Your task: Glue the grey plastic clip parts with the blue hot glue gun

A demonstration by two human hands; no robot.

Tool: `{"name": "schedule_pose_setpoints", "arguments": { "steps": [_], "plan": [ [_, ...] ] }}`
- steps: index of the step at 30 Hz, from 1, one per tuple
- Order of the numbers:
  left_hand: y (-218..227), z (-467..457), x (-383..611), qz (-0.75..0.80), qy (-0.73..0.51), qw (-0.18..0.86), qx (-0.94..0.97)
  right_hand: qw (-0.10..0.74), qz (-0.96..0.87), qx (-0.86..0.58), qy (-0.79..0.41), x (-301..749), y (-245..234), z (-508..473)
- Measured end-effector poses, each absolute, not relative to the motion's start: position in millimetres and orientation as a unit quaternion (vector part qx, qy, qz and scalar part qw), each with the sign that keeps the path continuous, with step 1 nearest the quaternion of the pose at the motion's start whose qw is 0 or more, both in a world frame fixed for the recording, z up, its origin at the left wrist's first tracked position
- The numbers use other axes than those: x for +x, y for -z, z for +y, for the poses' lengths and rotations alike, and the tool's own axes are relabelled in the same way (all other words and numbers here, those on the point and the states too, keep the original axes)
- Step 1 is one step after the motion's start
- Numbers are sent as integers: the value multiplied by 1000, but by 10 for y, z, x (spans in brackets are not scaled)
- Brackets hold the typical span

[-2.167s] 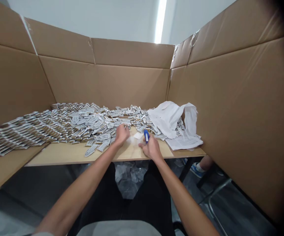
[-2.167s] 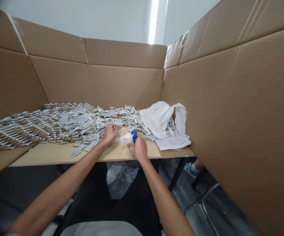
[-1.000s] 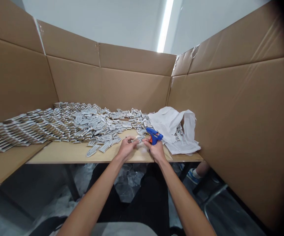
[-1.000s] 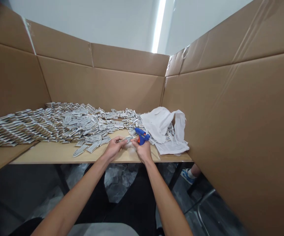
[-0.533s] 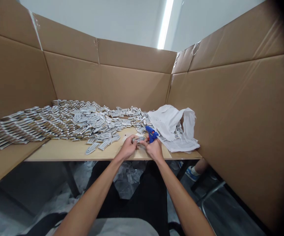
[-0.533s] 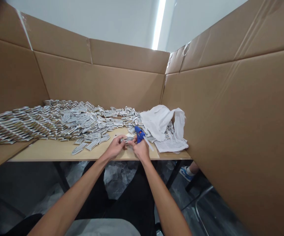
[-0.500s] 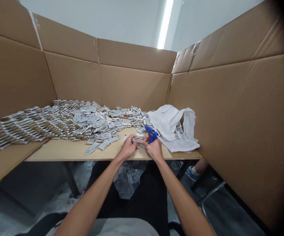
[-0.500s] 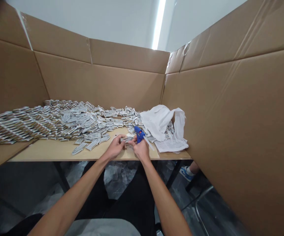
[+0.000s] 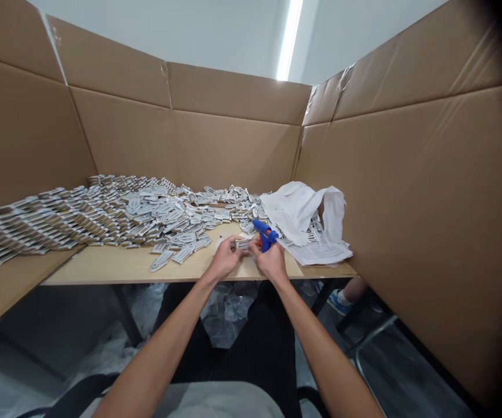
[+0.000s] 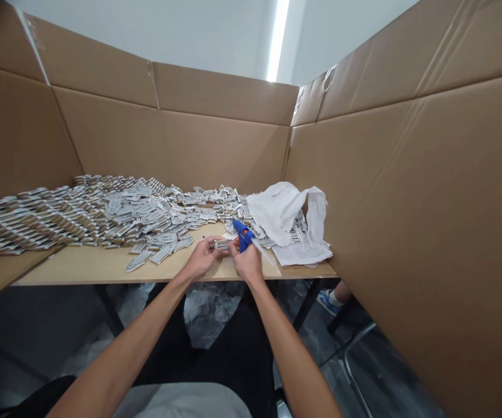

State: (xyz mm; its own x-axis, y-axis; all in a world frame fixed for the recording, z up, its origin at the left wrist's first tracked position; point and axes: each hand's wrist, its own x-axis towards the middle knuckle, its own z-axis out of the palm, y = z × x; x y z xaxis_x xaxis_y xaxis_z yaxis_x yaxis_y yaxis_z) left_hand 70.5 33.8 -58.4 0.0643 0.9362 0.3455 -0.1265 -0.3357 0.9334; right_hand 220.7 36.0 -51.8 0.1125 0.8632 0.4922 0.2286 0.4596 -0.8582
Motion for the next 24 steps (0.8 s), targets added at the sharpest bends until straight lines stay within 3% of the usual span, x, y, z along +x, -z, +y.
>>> {"name": "schedule_pose_setpoints", "arguments": {
  "steps": [14, 19, 24],
  "plan": [
    [619, 359, 736, 335, -574, 462, 588, 558, -640, -483, -214, 2205, 590, 383],
    [670, 405, 720, 344, -591, 496, 535, 563, -660, -483, -122, 2241, 617, 413],
    [669, 395, 689, 351, -599, 494, 523, 569, -624, -499, -196, 2260, 627, 435]
  ]
}}
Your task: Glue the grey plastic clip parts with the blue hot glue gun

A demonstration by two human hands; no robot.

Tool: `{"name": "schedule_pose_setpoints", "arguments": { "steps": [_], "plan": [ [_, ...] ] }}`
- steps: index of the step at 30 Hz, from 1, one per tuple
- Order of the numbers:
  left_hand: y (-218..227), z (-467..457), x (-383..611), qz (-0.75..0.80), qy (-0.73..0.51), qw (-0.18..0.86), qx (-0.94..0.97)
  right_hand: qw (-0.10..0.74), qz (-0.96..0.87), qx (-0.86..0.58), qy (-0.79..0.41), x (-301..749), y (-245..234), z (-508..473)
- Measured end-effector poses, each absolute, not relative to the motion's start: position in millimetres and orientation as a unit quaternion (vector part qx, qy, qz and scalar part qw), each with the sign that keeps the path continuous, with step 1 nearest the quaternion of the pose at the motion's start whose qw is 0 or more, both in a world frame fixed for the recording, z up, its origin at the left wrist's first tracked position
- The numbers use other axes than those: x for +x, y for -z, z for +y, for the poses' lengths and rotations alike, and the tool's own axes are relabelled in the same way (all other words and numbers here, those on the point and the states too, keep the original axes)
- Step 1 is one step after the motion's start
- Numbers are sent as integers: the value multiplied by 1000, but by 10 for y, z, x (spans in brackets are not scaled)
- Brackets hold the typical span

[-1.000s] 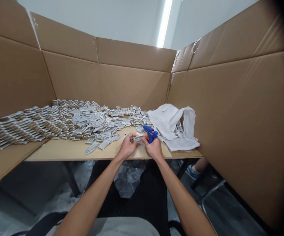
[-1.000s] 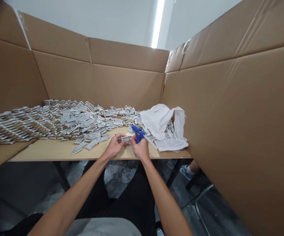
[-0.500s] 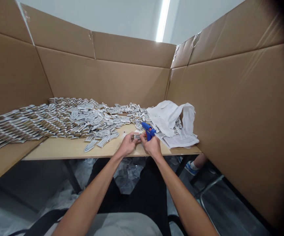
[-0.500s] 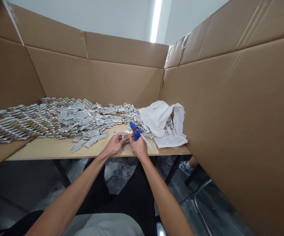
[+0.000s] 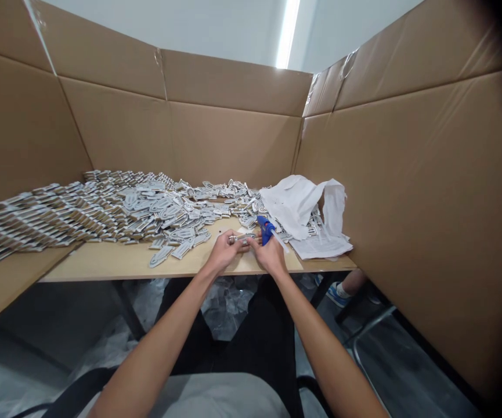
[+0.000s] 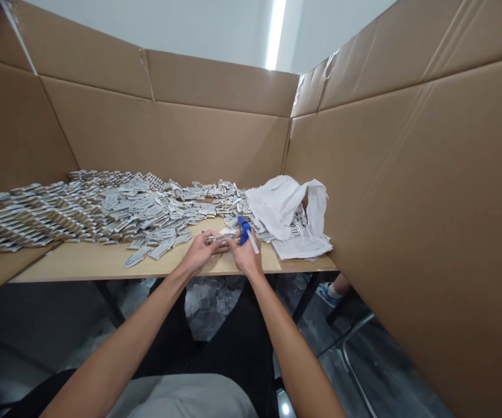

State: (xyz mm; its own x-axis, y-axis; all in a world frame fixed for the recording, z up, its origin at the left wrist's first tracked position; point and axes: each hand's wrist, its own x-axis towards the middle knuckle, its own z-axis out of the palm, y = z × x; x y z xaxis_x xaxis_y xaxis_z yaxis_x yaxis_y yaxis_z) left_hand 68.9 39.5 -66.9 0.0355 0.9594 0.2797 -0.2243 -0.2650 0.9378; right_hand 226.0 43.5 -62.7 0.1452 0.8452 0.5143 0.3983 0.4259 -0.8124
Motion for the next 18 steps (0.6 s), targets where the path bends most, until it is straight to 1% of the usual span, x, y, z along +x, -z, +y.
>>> {"name": "schedule_pose_setpoints", "arguments": {
  "steps": [3, 5, 8, 11, 14, 18],
  "plan": [
    [657, 368, 684, 370, -577, 445, 577, 595, -614, -471, -217, 2243, 597, 387],
    [637, 347, 689, 363, -570, 450, 583, 599, -619, -457, -221, 2238, 573, 349],
    [597, 333, 701, 366, -621, 489, 490, 570, -638, -458, -242, 2247, 556, 318],
    [573, 346, 711, 379, -673, 498, 394, 533, -657, -435, -308, 2254, 556, 315],
    [583, 374, 711, 384, -689, 491, 369, 504, -664, -404, -377, 2246, 543, 308],
    [622, 408, 694, 382, -700, 485, 359, 482, -669, -404, -395, 2247, 509, 296]
  ]
}}
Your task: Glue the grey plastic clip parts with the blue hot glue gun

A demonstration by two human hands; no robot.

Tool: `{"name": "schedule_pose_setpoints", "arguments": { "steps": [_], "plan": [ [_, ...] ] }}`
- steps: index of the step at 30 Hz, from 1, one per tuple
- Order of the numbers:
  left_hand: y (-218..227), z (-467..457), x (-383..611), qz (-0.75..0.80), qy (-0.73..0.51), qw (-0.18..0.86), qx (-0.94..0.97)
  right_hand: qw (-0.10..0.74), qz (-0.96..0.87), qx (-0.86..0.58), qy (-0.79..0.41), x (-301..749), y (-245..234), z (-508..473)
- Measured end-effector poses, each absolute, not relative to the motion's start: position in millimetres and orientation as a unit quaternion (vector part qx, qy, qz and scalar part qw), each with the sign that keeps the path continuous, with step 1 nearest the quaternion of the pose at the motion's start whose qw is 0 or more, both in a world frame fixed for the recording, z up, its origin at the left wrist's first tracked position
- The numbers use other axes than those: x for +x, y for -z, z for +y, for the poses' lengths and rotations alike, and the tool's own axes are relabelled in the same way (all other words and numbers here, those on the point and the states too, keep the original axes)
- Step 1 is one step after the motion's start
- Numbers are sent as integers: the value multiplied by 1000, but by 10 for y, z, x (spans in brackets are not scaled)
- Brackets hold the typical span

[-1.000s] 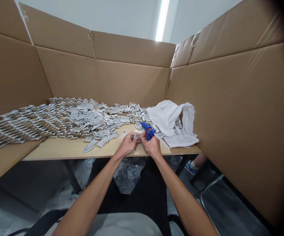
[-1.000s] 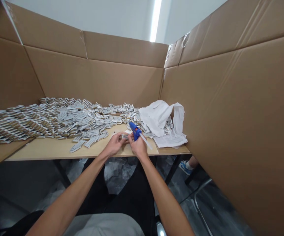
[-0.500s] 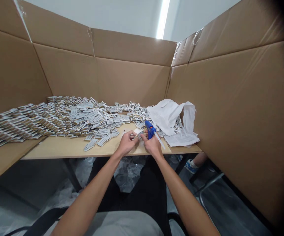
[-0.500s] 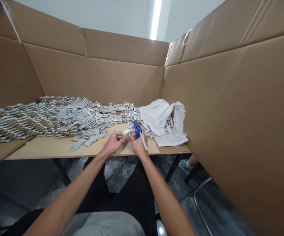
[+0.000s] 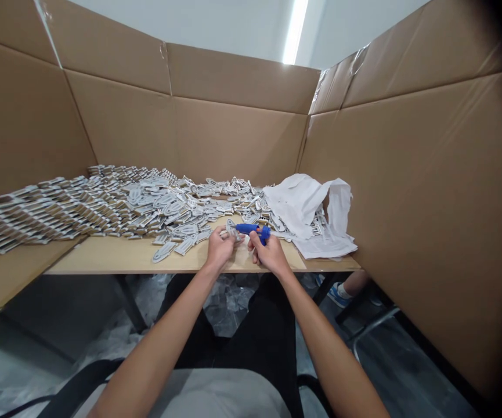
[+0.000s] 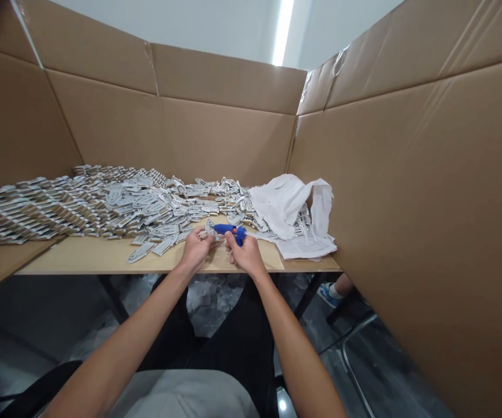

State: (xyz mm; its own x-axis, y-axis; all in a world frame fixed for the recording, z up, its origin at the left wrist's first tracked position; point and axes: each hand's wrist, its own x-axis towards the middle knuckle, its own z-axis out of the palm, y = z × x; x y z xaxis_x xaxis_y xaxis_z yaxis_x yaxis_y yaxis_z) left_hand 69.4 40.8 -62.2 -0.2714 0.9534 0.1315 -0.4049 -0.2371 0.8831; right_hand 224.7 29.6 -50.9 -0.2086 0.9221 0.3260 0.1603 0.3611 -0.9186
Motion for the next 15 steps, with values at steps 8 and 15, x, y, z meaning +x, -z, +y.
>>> {"name": "schedule_pose_setpoints", "arguments": {
  "steps": [8, 15],
  "plan": [
    [626, 407, 682, 388, -696, 483, 363, 471, -683, -414, -375, 2264, 495, 301],
    [604, 386, 696, 392, -699, 477, 361, 460, -700, -442, -320, 2265, 443, 249]
  ]
}}
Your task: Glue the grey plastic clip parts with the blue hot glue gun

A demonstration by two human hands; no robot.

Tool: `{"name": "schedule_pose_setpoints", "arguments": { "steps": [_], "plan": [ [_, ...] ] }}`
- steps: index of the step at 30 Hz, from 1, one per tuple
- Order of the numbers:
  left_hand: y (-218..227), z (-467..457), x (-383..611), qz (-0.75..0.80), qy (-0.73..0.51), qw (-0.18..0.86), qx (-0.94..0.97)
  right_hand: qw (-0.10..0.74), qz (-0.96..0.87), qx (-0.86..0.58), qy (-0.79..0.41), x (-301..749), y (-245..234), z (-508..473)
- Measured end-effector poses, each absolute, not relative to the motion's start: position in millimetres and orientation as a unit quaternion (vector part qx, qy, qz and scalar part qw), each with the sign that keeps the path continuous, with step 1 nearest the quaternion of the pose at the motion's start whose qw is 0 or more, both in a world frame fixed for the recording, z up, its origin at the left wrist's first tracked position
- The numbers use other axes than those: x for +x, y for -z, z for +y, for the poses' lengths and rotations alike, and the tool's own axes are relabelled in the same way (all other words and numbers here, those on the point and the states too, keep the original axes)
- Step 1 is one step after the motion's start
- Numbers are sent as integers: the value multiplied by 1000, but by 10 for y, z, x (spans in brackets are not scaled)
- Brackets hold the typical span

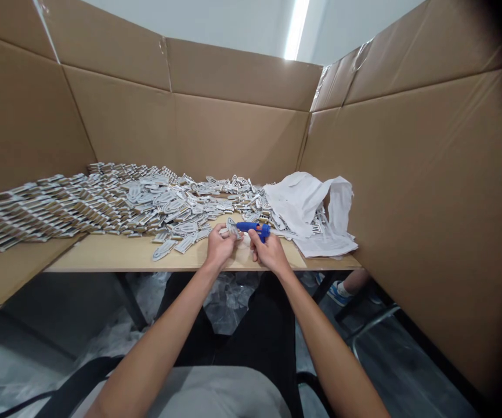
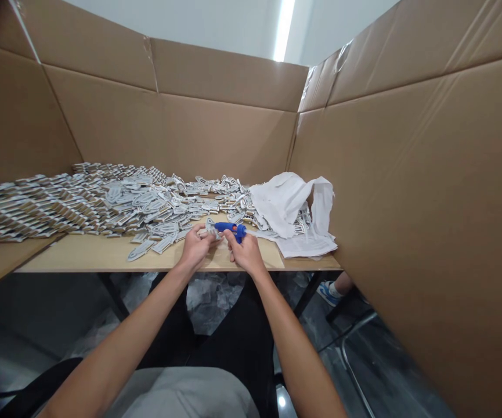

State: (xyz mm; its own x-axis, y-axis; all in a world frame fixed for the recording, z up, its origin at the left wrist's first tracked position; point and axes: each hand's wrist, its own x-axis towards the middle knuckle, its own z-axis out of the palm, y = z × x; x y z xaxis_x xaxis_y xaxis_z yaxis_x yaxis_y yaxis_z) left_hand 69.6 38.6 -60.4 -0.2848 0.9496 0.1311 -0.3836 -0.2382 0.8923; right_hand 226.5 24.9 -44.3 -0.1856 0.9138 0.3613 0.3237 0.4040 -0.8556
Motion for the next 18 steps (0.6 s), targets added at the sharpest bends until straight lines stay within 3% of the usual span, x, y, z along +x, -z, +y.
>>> {"name": "schedule_pose_setpoints", "arguments": {
  "steps": [18],
  "plan": [
    [590, 361, 694, 388, -700, 465, 379, 461, -713, -449, -279, 2274, 457, 243]
  ]
}}
